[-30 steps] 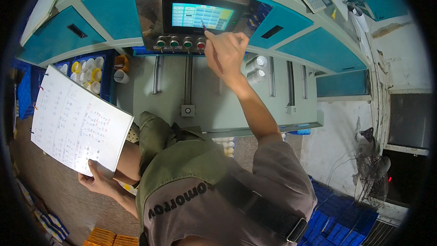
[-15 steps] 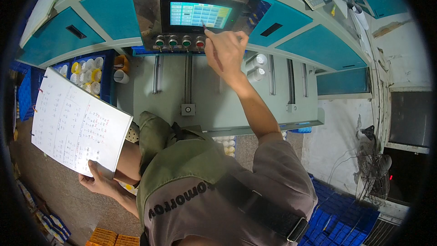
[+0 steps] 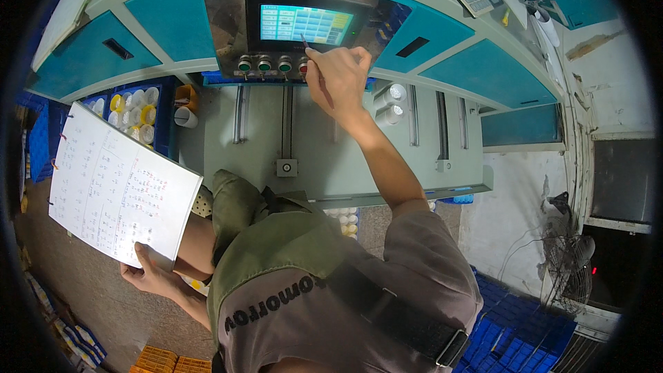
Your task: The person operates a machine's touchscreen control panel using a pen while holding a clipboard, then picks up a blue tray of small white and yellow containers and places them into a larger blue bin. The person repeats this with additional trays, stacking them in the bin.
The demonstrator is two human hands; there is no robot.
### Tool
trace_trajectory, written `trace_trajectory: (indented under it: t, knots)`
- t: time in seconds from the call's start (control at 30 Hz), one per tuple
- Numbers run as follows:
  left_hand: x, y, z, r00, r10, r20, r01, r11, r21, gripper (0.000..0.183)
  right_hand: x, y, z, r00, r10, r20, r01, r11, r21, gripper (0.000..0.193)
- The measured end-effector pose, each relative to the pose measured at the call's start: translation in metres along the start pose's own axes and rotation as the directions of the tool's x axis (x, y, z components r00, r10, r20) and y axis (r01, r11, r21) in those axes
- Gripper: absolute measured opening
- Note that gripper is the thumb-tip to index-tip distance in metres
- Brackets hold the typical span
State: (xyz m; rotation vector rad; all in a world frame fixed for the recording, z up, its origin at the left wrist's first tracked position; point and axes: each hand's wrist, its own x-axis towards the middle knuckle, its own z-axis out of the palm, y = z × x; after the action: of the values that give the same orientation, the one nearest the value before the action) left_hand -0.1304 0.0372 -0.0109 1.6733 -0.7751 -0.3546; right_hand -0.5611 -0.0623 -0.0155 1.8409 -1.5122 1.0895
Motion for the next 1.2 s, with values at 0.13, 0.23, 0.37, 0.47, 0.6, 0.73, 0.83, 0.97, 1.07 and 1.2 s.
trace_trajectory:
  t: [0.13, 0.23, 0.37, 0.47, 0.6, 0.73, 0.83, 0.97, 1.07, 1.2]
  knots:
    - [0.001, -0.001, -0.001, 1.000, -0.004, 0.009, 0.003, 1.000, 0.027, 0.041, -0.004, 0.001, -0.001, 0.999, -0.002, 0.039, 0.003, 1.000, -0.023, 0.020]
    - [0.002, -0.002, -0.001, 1.000, -0.001, 0.011, 0.001, 1.000, 0.005, 0.040, -0.005, 0.003, -0.002, 1.000, 0.021, 0.013, -0.021, 0.999, -0.034, 0.022]
    - [0.001, -0.003, 0.000, 1.000, -0.013, 0.014, 0.013, 0.999, -0.031, 0.040, -0.004, 0.003, -0.003, 1.000, 0.007, 0.014, -0.007, 0.999, -0.049, 0.022]
    - [0.001, -0.003, 0.000, 1.000, -0.013, 0.012, 0.014, 0.999, -0.041, 0.040, 0.001, 0.002, -0.002, 1.000, -0.020, -0.009, 0.020, 0.999, -0.026, 0.023]
    - [0.001, -0.002, 0.000, 1.000, 0.009, 0.014, -0.008, 1.000, -0.020, 0.040, 0.006, 0.000, 0.001, 1.000, -0.026, 0.015, 0.026, 0.999, -0.042, 0.022]
    - [0.001, -0.003, 0.000, 1.000, -0.003, -0.002, 0.003, 1.000, -0.019, 0.041, 0.005, -0.001, 0.004, 1.000, 0.000, 0.016, 0.000, 0.999, -0.043, 0.022]
    - [0.001, -0.004, 0.000, 1.000, -0.001, 0.001, 0.001, 1.000, -0.029, 0.042, 0.002, 0.000, 0.004, 1.000, -0.013, 0.020, 0.014, 1.000, -0.015, 0.022]
    - [0.002, -0.005, -0.001, 1.000, -0.013, 0.005, 0.013, 1.000, -0.005, 0.042, -0.003, 0.001, 0.005, 1.000, 0.006, 0.026, -0.006, 1.000, -0.018, 0.023]
    - [0.002, -0.005, -0.001, 1.000, -0.017, 0.009, 0.017, 1.000, -0.012, 0.042, -0.009, 0.003, 0.000, 1.000, 0.023, 0.019, -0.022, 0.999, -0.048, 0.022]
    - [0.001, -0.004, 0.000, 1.000, -0.004, -0.004, 0.004, 1.000, 0.011, 0.042, -0.014, 0.005, -0.008, 0.998, 0.056, 0.038, -0.052, 0.992, -0.118, 0.022]
